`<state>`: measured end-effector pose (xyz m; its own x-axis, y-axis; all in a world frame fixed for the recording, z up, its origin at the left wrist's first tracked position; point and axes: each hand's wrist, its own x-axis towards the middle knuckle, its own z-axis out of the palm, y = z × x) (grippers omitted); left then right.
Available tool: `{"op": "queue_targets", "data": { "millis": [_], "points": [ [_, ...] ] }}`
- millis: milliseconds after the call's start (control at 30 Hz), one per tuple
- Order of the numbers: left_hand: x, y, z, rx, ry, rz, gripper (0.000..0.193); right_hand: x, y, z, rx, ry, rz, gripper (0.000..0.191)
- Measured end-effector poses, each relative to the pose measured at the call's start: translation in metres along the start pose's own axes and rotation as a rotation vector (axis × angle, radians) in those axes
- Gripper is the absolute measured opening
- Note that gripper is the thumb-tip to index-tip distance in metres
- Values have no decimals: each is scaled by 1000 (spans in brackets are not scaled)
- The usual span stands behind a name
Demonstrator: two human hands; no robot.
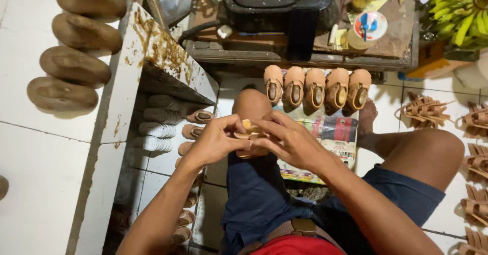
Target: The person sits on the floor and assembles sandals by attaching straps to soles. They pick up a sole, align a pre-cut strap piece, and press it into place, repeating the process for multiple units.
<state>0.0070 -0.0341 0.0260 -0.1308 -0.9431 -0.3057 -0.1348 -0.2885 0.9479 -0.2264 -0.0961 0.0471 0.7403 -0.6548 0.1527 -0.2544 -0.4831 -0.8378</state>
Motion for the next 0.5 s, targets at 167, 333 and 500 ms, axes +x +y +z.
{"op": "queue_targets", "data": {
  "millis": [167, 333, 500],
  "points": [
    [9, -9, -3, -58, -48, -44, 23, 18, 22, 4, -91, -11, -247, 17],
    [14, -12, -2, -161, -80, -13, 26, 17, 35, 12, -159, 22, -303, 18],
    [11, -18, 1, 50, -37, -5, 27, 19, 40, 17, -80, -68, -198, 20]
  ]
}}
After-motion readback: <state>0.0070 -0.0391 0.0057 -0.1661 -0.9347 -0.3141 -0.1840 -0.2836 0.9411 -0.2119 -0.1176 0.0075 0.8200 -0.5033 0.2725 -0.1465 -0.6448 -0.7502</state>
